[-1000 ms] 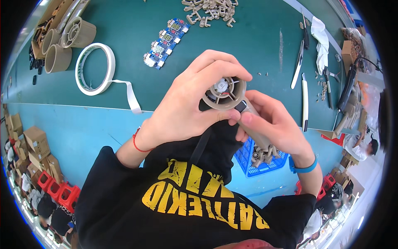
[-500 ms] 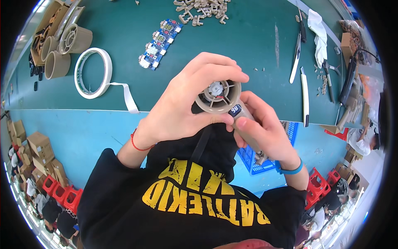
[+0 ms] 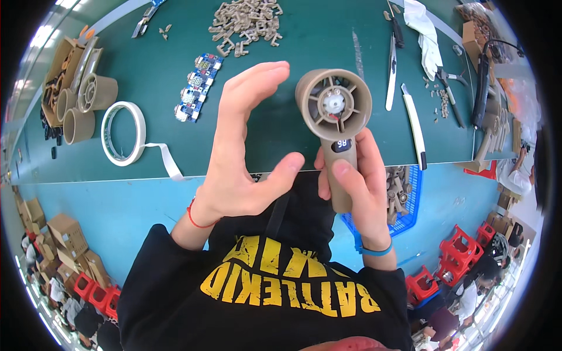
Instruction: Assembling handheld electronic fans by installing motors, batteries, and circuit boards into plastic casings.
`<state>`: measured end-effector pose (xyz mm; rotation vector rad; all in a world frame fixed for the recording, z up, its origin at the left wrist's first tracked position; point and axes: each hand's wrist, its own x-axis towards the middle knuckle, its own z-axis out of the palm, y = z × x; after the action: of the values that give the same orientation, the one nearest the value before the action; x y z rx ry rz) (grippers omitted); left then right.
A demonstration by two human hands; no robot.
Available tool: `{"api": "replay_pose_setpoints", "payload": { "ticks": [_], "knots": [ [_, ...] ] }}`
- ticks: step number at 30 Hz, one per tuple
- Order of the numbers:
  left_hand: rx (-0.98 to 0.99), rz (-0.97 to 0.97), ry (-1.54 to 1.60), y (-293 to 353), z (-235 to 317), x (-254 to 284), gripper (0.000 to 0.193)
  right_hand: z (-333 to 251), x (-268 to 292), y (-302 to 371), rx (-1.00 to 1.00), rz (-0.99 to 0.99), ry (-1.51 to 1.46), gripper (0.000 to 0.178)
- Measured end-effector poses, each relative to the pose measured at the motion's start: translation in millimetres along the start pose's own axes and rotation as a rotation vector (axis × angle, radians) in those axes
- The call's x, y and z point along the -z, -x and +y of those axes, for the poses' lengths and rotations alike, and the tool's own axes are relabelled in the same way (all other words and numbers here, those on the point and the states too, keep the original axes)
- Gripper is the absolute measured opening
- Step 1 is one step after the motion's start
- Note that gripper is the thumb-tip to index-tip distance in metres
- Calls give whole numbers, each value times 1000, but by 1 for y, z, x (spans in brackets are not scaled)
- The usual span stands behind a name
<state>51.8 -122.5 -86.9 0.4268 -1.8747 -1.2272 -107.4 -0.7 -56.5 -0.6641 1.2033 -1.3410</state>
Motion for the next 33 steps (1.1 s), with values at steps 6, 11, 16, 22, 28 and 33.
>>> {"api": "replay_pose_setpoints", "payload": {
  "ticks": [6, 11, 16, 22, 28, 33],
  "knots": [
    [35, 49, 77, -2, -1, -7, 71, -2, 2, -2, 35, 55, -68, 39],
    [45, 14, 28, 0, -4, -3, 69, 1, 0, -4, 56, 90, -33, 37],
    [33, -9, -3, 0, -4, -5, 68, 1, -2, -5, 58, 105, -109, 35],
    [49, 39, 92, -1, -1, -6, 66, -2, 5, -4, 36, 114, -154, 34],
    [77, 24, -13, 1, 4, -4, 65, -3, 4, -1, 58, 186, -127, 37],
    [80, 6, -46, 1, 3, -9, 63, -7, 16, 13, 120, 242, -123, 40]
  ]
}}
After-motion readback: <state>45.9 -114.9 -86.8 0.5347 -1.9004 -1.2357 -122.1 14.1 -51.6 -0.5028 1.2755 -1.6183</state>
